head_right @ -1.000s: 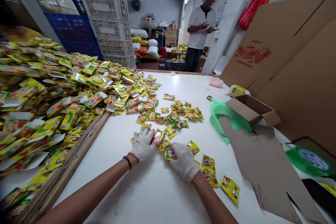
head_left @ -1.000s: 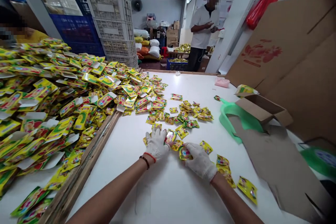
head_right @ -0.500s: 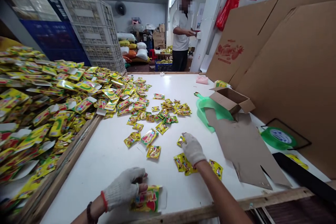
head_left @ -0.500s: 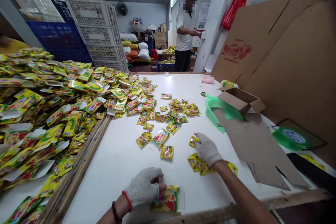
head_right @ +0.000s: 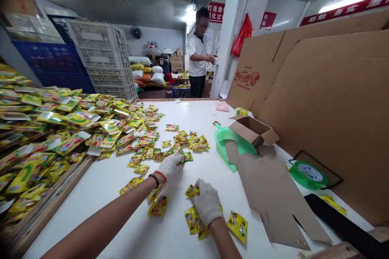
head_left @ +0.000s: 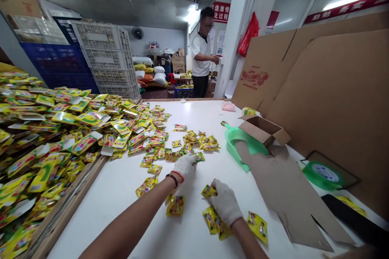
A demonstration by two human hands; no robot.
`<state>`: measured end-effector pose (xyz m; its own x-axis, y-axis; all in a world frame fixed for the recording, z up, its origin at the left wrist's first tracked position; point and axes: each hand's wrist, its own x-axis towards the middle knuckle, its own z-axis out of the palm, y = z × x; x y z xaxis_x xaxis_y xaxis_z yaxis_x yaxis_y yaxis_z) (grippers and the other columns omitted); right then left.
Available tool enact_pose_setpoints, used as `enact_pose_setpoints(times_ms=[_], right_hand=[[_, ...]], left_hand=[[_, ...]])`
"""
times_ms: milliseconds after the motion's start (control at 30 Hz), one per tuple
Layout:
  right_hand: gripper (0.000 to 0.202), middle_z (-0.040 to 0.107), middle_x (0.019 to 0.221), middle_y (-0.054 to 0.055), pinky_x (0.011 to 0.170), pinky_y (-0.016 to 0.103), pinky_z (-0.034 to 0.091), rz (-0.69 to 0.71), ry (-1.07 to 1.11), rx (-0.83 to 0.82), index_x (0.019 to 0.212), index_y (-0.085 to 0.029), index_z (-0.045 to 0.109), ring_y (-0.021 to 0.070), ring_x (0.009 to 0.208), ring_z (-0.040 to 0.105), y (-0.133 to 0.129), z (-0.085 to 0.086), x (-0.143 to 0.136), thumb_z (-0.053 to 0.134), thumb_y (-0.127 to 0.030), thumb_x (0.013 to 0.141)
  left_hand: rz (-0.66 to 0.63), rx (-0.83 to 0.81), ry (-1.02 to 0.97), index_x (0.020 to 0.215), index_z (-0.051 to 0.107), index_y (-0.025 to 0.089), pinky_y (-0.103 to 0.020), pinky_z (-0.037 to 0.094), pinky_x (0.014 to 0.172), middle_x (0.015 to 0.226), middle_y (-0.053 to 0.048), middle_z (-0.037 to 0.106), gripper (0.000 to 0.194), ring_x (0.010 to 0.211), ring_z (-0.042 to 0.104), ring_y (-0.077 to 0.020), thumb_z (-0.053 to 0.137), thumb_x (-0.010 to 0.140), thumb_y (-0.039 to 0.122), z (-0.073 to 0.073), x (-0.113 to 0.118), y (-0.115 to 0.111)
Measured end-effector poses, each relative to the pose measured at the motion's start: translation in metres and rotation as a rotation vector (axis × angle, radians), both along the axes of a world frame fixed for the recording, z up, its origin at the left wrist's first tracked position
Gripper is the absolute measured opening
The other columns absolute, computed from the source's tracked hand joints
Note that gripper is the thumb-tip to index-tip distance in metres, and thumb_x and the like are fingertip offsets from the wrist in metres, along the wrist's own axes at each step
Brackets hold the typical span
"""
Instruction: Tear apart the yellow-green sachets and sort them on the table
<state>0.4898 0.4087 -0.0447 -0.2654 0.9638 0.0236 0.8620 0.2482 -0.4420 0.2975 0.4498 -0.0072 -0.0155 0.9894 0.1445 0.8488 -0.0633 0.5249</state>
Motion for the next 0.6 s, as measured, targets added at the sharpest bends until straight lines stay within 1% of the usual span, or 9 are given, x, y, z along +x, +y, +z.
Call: enact_pose_setpoints(times_ms=[100,167,233,300,367,467,533,567,600], right_hand=[[0.036,0.065,0.095,0.004,0.08,0.024,0.038,0.017,0.147,-0.011,0.104,-0.022,0.059,0.0175,0.091,0.056,-0.005,-0.009,0.002,0.05,-0.014,0.07],[0.042,0.064,0.099,0.006,0.085,0.026,0.037,0.034,0.29,-0.039,0.112,-0.021,0.057,0.0188,0.095,0.055,-0.005,-0.013,0.004,0.05,-0.014,0.071],[0.036,0.064,0.096,0.008,0.084,0.029,0.038,0.054,0.414,-0.074,0.106,-0.019,0.06,0.0211,0.093,0.055,-0.003,-0.013,0.006,0.052,-0.017,0.071],[0.023,0.064,0.088,0.006,0.078,0.029,0.04,0.069,0.486,-0.114,0.093,-0.018,0.062,0.0202,0.085,0.056,-0.003,-0.01,0.007,0.052,-0.021,0.072],[0.015,0.062,0.081,0.004,0.069,0.026,0.043,0.087,0.559,-0.159,0.084,-0.018,0.058,0.0172,0.076,0.056,-0.005,-0.005,0.006,0.048,-0.024,0.074],[0.016,0.061,0.083,0.002,0.064,0.023,0.045,0.135,0.79,-0.257,0.087,-0.018,0.051,0.014,0.073,0.056,-0.014,0.01,0.0,0.048,-0.027,0.074],[0.025,0.06,0.085,0.002,0.058,0.022,0.045,0.158,0.985,-0.356,0.093,-0.018,0.048,0.0124,0.067,0.055,-0.022,0.022,-0.004,0.053,-0.03,0.072],[0.028,0.06,0.083,0.001,0.053,0.022,0.044,0.156,1.035,-0.392,0.095,-0.018,0.049,0.0111,0.061,0.053,-0.026,0.028,-0.005,0.055,-0.032,0.071],[0.029,0.06,0.079,0.001,0.049,0.021,0.042,0.151,1.032,-0.405,0.096,-0.018,0.05,0.0099,0.055,0.05,-0.029,0.034,-0.006,0.054,-0.034,0.073]], left_hand=[[0.032,0.001,-0.05,0.089,0.062,0.017,-0.036,0.037,0.09,0.098,-0.01,0.059,0.029,0.099,0.051,-0.0239,0.05,0.065,0.005,-0.004,0.006,0.023],[0.074,0.006,-0.125,0.085,0.063,0.016,-0.04,0.035,0.094,0.095,-0.01,0.06,0.025,0.102,0.05,-0.0253,0.049,0.067,0.007,-0.006,0.006,0.027],[0.119,0.013,-0.236,0.088,0.064,0.016,-0.038,0.035,0.096,0.098,-0.009,0.06,0.024,0.105,0.05,-0.0236,0.048,0.071,0.011,-0.006,0.004,0.022],[0.161,-0.001,-0.378,0.096,0.063,0.016,-0.033,0.039,0.094,0.102,-0.009,0.06,0.027,0.104,0.052,-0.0202,0.047,0.074,0.017,-0.005,0.003,0.009],[0.188,-0.039,-0.532,0.101,0.061,0.013,-0.029,0.047,0.082,0.099,-0.01,0.062,0.031,0.092,0.057,-0.0178,0.047,0.077,0.025,-0.004,0.005,-0.01],[0.181,-0.109,-0.746,0.1,0.06,0.011,-0.026,0.051,0.065,0.086,-0.009,0.063,0.034,0.072,0.06,-0.0147,0.046,0.077,0.032,-0.003,0.014,-0.042],[0.148,-0.154,-0.859,0.097,0.06,0.012,-0.025,0.051,0.06,0.079,-0.007,0.063,0.032,0.064,0.059,-0.0127,0.049,0.075,0.031,-0.002,0.021,-0.063],[0.13,-0.172,-0.903,0.094,0.061,0.012,-0.024,0.05,0.058,0.076,-0.006,0.062,0.03,0.062,0.058,-0.0119,0.051,0.073,0.03,-0.001,0.024,-0.073],[0.112,-0.185,-0.937,0.09,0.062,0.011,-0.023,0.049,0.056,0.072,-0.005,0.061,0.027,0.059,0.057,-0.0112,0.054,0.071,0.029,0.001,0.026,-0.083]])
